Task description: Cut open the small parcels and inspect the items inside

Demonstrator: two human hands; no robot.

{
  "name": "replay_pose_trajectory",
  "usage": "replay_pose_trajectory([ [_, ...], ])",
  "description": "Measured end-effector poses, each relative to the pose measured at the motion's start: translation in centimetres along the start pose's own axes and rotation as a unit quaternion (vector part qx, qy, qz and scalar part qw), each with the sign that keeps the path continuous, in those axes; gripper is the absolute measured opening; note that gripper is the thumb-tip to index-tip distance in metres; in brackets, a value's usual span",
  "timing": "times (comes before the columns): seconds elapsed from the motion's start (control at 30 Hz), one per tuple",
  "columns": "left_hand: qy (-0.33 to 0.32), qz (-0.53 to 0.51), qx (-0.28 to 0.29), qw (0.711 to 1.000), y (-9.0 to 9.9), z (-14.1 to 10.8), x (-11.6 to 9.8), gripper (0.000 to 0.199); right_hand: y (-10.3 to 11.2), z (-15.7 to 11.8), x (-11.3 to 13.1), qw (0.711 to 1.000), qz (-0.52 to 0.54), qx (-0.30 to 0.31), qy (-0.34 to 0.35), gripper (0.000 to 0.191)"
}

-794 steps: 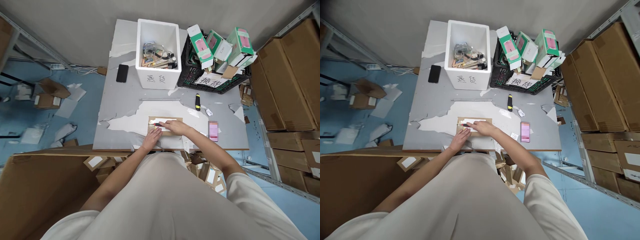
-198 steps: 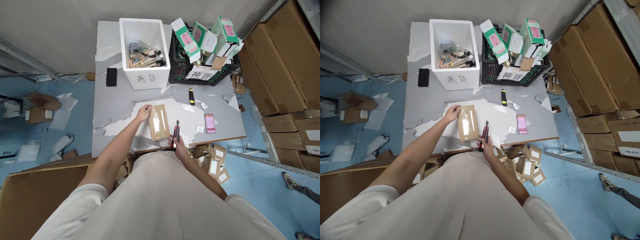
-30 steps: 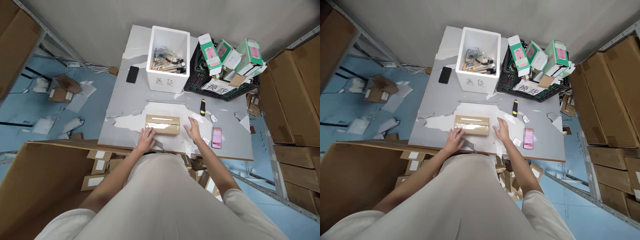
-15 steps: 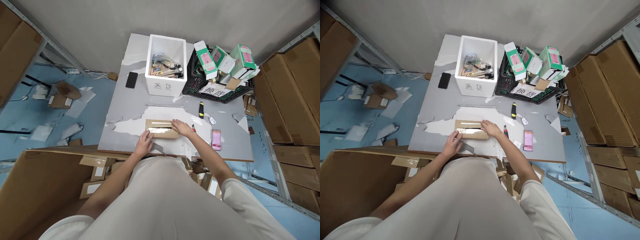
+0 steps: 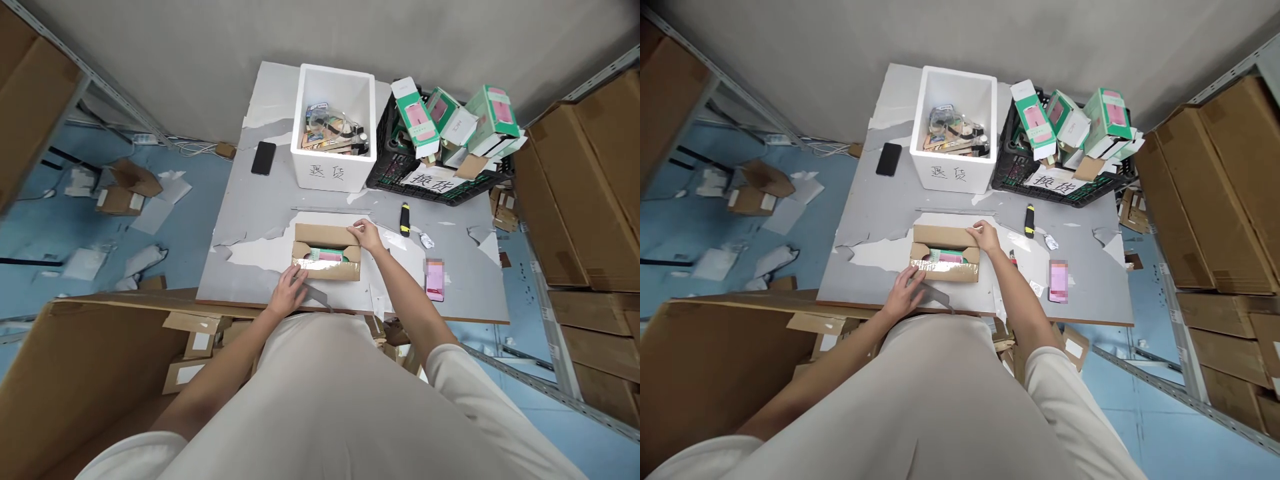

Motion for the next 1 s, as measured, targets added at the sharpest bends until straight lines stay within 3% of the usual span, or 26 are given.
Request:
replay_pose_trajectory([
  [0.07,0.013,-0.002,-0.006,1.0,0.3,0.7,0.4,0.052,-0.6,0.6,-0.8,0.997,0.036,-0.011,-0.072,0.045],
  [0.13,0.033,-0.005,-0.011,0.999,0.8,1.8,1.2,0.045,-0.5,-0.1,-0.8,0.994,0.024,-0.048,-0.096,0.05],
  [0.2,0.049,-0.007,-0.006,0.999,1.6,3.3,2.2,0.047,0.9,-2.1,0.0,0.99,-0.022,-0.134,-0.046,0.054],
  [0.27,0.051,-0.005,0.016,0.999,2.5,4.8,3.4,0.062,1.8,-5.1,1.8,0.977,-0.09,-0.177,0.08,0.053],
  [0.33,0.023,-0.015,0.058,0.998,3.0,6.0,4.6,0.081,0.7,-8.3,3.3,0.955,-0.171,-0.095,0.225,0.048],
  [0.4,-0.025,-0.05,0.109,0.992,2.9,6.6,5.6,0.094,-1.1,-10.9,3.5,0.921,-0.249,0.018,0.299,0.048],
  [0.47,-0.057,-0.078,0.141,0.985,2.7,6.4,6.6,0.1,-2.3,-12.2,2.8,0.904,-0.312,0.065,0.284,0.044],
  [0.57,-0.065,-0.079,0.136,0.985,2.5,5.7,8.0,0.093,-3.5,-13.5,1.5,0.901,-0.354,0.064,0.244,0.038],
  [0.77,-0.094,-0.075,0.16,0.98,2.3,5.6,7.9,0.073,-5.6,-17.8,-1.8,0.886,-0.336,0.11,0.301,0.05],
  [0.87,-0.094,-0.045,0.219,0.97,3.3,6.3,6.9,0.07,-4.8,-18.1,-2.0,0.893,-0.311,0.133,0.298,0.054],
  [1.0,-0.058,0.021,0.295,0.953,4.7,8.4,4.6,0.052,-2.4,-16.0,0.8,0.897,-0.308,0.143,0.283,0.05],
])
Point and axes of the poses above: each hand's wrist, its own z-axis towards the middle knuckle, its own y-axis out of the back of the hand, x = y × z, the point moved 7 cm from there along z, towards the middle knuckle, and after that the axes turned 14 degrees about -y, right-handed, at the moved point
